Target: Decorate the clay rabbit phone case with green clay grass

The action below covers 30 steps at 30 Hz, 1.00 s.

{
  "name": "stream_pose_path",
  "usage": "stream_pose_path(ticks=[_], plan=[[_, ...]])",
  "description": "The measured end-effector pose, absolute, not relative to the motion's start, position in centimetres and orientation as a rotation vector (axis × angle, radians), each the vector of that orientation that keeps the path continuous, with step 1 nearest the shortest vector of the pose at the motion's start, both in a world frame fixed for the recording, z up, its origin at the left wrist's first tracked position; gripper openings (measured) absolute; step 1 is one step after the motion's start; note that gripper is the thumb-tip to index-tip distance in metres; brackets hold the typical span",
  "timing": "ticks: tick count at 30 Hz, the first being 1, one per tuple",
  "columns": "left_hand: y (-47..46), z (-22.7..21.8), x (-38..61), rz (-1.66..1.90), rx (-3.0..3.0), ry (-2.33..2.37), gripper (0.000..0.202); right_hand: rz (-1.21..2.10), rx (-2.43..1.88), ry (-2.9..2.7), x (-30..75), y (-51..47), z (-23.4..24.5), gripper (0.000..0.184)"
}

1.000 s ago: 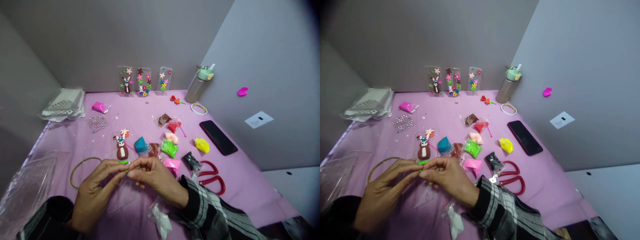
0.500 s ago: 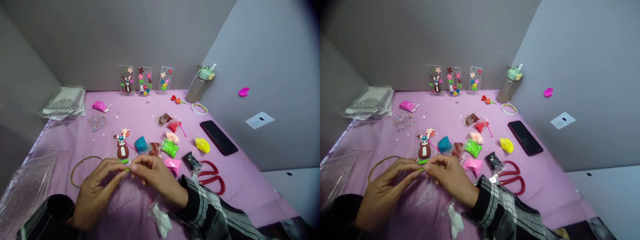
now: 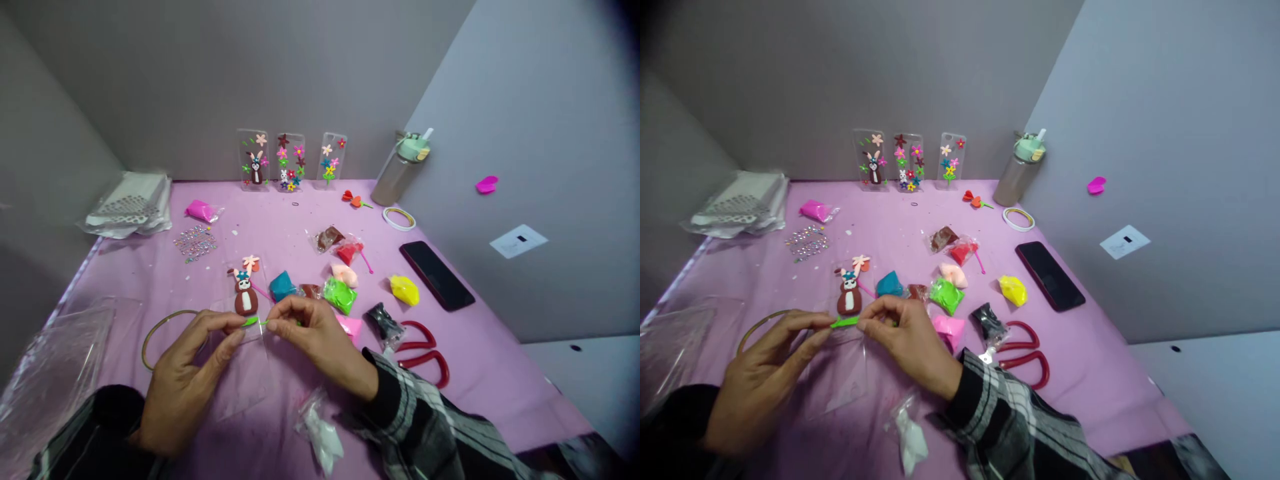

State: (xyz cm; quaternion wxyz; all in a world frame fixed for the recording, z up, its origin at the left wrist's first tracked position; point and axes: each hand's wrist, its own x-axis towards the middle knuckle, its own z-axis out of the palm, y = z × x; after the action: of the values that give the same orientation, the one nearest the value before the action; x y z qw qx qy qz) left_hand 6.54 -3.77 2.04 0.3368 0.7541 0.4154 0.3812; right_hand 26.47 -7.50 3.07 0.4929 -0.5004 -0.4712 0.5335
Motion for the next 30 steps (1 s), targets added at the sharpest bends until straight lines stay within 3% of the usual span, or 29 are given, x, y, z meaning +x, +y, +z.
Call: stream_pose_path(ticks=[10,30], plan=[[-2.7,0.4,6.2,0.883,2.568,0.781,0.011,0.802,-1.523,-1.810,27.6,-5.1,2.1,0.009],[-2.1,-0.1,5.7,0.805,2.780,0.811,0.025,0.618,-1.589,-2.074,27.1,-4.7,1.7,0.010]])
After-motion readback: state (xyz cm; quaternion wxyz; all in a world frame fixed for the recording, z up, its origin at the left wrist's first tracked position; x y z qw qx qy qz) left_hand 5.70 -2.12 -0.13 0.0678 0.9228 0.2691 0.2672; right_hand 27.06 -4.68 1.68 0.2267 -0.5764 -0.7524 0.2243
